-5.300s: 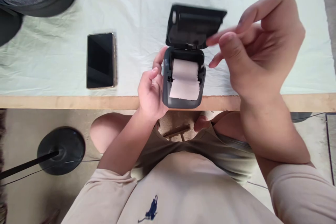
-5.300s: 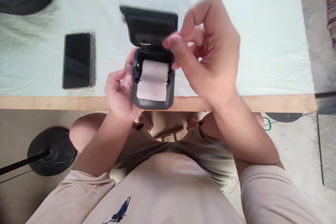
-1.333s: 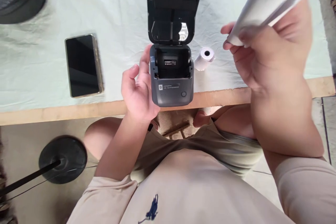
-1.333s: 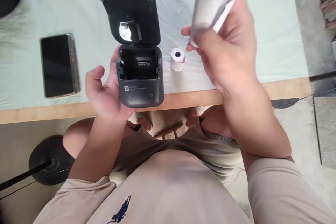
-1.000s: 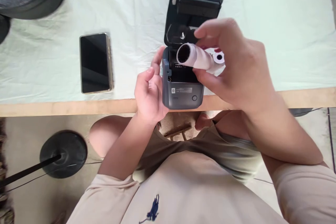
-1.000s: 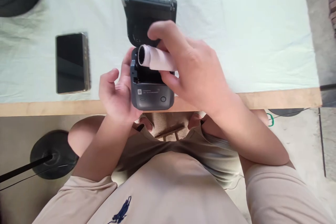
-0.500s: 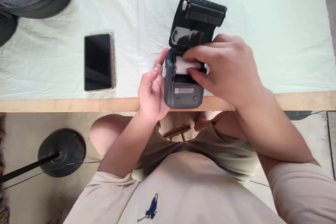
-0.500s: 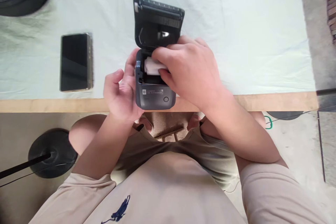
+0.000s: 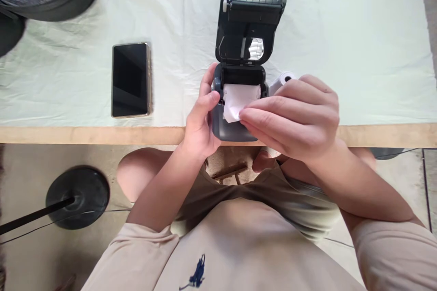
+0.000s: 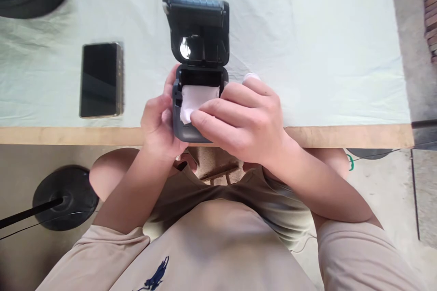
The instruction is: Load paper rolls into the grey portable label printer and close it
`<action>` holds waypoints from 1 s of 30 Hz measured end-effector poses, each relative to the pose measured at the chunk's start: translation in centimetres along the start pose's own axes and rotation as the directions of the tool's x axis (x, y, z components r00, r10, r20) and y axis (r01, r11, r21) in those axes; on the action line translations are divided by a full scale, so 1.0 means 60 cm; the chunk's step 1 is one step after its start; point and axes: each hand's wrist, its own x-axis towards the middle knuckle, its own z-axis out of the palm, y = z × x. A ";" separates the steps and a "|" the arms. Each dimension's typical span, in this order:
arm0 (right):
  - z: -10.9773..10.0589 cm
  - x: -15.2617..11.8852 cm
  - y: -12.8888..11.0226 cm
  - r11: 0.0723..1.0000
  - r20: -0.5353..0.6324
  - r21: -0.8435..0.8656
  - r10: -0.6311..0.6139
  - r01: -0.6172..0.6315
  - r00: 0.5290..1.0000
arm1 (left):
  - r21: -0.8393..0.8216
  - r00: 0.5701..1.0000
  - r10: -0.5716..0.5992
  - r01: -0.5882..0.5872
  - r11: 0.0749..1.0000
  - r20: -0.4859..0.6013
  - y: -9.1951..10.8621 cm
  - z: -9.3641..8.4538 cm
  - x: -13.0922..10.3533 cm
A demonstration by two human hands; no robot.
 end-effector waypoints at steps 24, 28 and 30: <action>-0.014 0.027 0.054 0.763 0.183 0.457 0.423 -0.458 0.887 | 0.299 0.987 -0.009 -0.040 0.953 0.162 -0.016 -0.060 0.017; -0.020 0.033 0.051 0.821 0.323 0.371 0.323 -0.433 0.890 | 0.231 0.985 -0.021 -0.020 0.973 0.172 -0.011 -0.044 0.012; -0.021 0.034 0.051 0.841 0.352 0.346 0.294 -0.415 0.889 | 0.121 0.990 0.005 -0.023 0.992 0.140 -0.009 -0.032 0.011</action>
